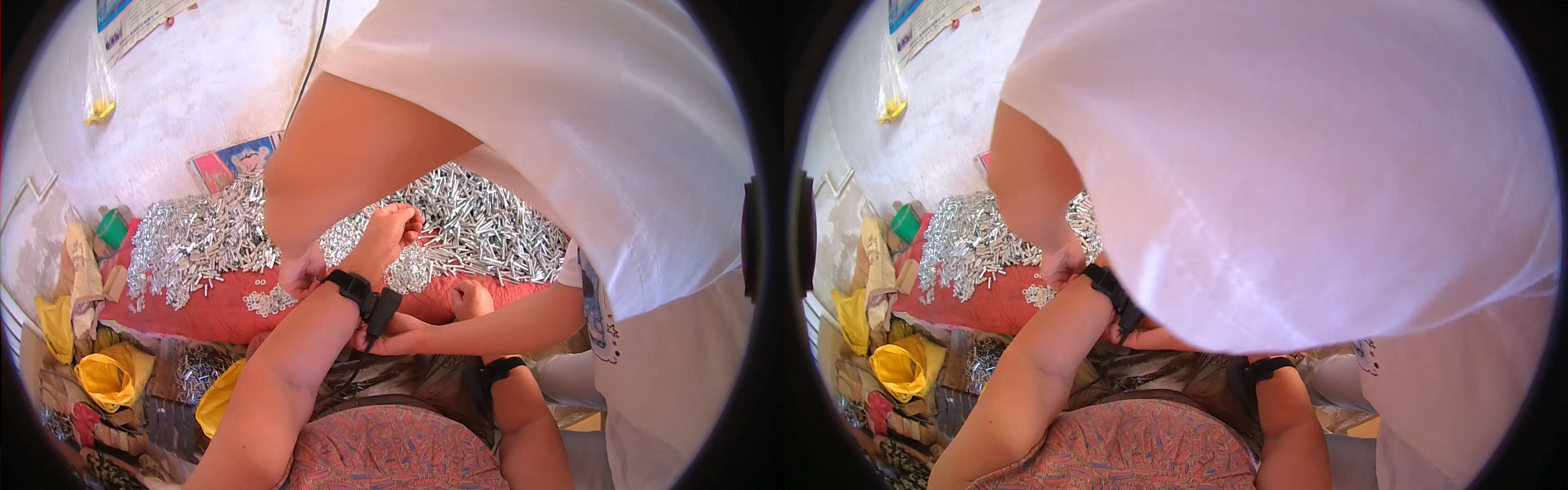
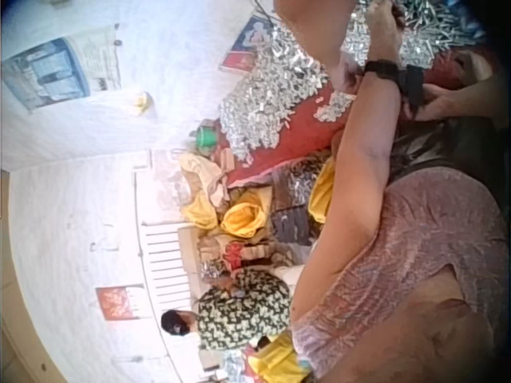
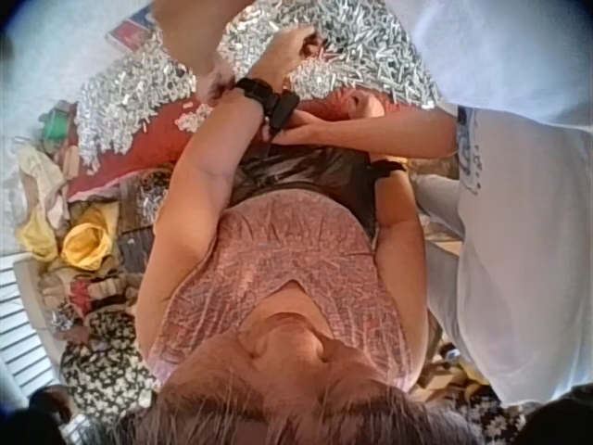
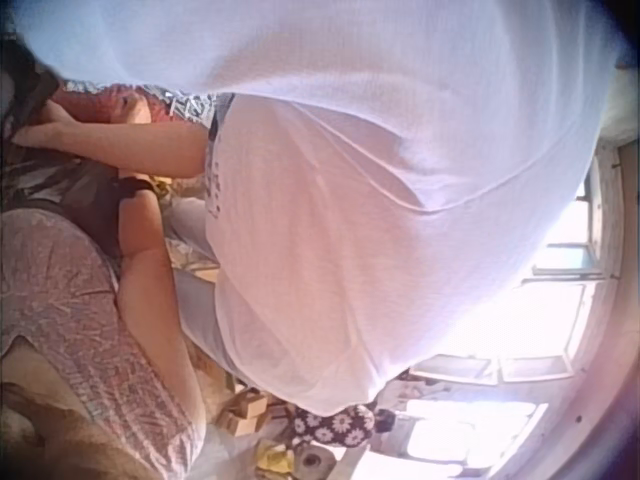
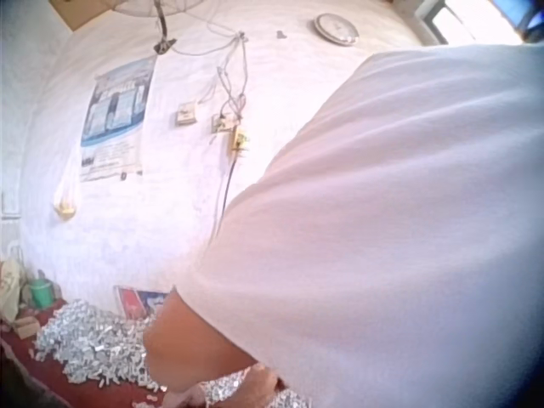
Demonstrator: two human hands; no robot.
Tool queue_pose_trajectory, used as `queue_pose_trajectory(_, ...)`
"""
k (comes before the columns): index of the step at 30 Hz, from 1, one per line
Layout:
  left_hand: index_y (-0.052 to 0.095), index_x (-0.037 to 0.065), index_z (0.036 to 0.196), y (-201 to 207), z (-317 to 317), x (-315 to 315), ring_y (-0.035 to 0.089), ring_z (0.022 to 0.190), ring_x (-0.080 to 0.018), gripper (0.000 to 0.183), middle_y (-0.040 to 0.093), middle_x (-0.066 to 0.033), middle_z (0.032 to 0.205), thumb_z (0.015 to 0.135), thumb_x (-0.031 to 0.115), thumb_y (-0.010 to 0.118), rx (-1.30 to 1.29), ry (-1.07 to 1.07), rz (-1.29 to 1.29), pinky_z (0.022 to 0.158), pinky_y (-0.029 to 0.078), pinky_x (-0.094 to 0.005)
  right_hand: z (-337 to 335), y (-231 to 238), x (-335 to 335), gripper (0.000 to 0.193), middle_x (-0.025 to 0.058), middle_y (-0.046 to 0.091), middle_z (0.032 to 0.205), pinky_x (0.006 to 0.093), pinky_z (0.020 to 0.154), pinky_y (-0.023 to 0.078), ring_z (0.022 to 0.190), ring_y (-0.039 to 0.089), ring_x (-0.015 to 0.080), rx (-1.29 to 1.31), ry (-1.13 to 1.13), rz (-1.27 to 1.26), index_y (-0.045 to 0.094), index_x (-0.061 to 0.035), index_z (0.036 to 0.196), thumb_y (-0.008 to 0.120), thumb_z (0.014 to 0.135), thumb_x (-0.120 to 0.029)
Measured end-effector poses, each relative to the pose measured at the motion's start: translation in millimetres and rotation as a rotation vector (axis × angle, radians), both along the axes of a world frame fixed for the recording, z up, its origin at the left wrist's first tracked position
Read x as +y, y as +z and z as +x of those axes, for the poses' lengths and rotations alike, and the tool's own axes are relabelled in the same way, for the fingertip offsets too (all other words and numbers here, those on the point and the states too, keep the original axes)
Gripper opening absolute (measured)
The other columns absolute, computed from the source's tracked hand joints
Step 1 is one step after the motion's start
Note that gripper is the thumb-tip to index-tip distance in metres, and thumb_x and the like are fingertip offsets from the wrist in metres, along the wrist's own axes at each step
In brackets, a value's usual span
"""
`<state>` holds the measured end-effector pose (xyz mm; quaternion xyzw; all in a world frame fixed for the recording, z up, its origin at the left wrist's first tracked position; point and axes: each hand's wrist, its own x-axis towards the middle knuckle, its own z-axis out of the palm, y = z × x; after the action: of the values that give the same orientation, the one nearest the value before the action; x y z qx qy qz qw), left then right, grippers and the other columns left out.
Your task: The recorder is putting washers onto bolts and sorting the hardware into piles.
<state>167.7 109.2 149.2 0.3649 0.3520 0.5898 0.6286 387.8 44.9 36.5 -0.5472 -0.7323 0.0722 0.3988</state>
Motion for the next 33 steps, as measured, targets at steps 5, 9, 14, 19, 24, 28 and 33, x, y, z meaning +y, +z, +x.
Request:
queue_pose_trajectory(5,0.058,0.003,0.092,18.0,-12.3,-3.4,0.056,0.067,-0.0110,0.008,0.061,-0.0082,0.079,0.094,0.011,0.056,-0.158,-0.053,0.068,0.050,0.044,-0.0207,-5.7,8.7,-3.4,0.013,0.0200,0.063,0.081,0.0473,0.066,0.050,0.075,0.062,0.0392,0.001,0.050,0.023,0.062,-0.0004,0.074,0.062,0.077,-0.013)
queue_pose_trajectory(9,0.058,0.005,0.090,27.8,-20.0,-3.9,0.055,0.063,-0.0100,0.011,0.060,-0.0072,0.075,0.094,0.015,0.059,-0.118,0.015,0.155,0.049,0.043,-0.0196,-11.1,14.3,-8.5,0.013,0.0201,0.063,0.080,0.0476,0.065,0.050,0.075,0.062,0.0392,-0.059,0.015,0.004,0.062,-0.0006,0.075,0.062,0.077,-0.013)
queue_pose_trajectory(14,0.058,0.003,0.092,38.7,-35.3,-11.7,0.057,0.069,-0.0124,0.010,0.061,-0.0088,0.081,0.092,0.013,0.059,-0.170,0.060,0.186,0.055,0.045,-0.0232,-16.9,12.5,-13.4,0.012,0.0186,0.063,0.080,0.0477,0.065,0.050,0.074,0.063,0.0382,-0.145,-0.034,0.003,0.064,-0.0020,0.075,0.063,0.078,-0.014)
queue_pose_trajectory(19,0.059,0.002,0.095,48.1,-48.0,-19.8,0.058,0.075,-0.0148,0.010,0.062,-0.0104,0.086,0.090,0.011,0.059,-0.231,0.096,0.222,0.061,0.047,-0.0267,-20.6,5.4,-14.8,0.011,0.0174,0.064,0.080,0.0465,0.063,0.051,0.073,0.064,0.0369,-0.193,-0.037,0.027,0.065,-0.0031,0.076,0.062,0.078,-0.014)
queue_pose_trajectory(24,0.059,0.001,0.097,54.0,-53.7,-22.6,0.059,0.081,-0.0173,0.012,0.063,-0.0121,0.092,0.088,0.008,0.059,-0.295,0.116,0.255,0.067,0.049,-0.0303,-18.9,10.0,-22.4,0.011,0.0166,0.064,0.082,0.0457,0.063,0.051,0.073,0.064,0.0360,-0.206,-0.010,0.046,0.064,-0.0028,0.077,0.061,0.079,-0.013)
queue_pose_trajectory(28,0.058,0.000,0.091,39.4,-109.8,-3.9,0.057,0.071,-0.0171,0.007,0.060,-0.0109,0.085,0.087,0.004,0.054,-0.126,0.303,0.068,0.055,0.046,-0.0280,-43.5,37.6,-34.3,0.012,0.0172,0.064,0.089,0.0442,0.065,0.053,0.076,0.065,0.0352,-0.247,0.096,0.011,0.064,-0.0018,0.083,0.059,0.083,-0.013)
queue_pose_trajectory(33,0.058,-0.001,0.096,66.2,-41.3,-24.3,0.057,0.073,-0.0171,0.015,0.059,-0.0118,0.087,0.091,0.012,0.053,0.092,0.252,0.146,0.062,0.049,-0.0294,-40.1,55.4,-43.0,0.012,0.0150,0.066,0.091,0.0418,0.066,0.054,0.077,0.066,0.0314,-0.102,0.136,-0.218,0.063,-0.0017,0.090,0.056,0.089,-0.012)
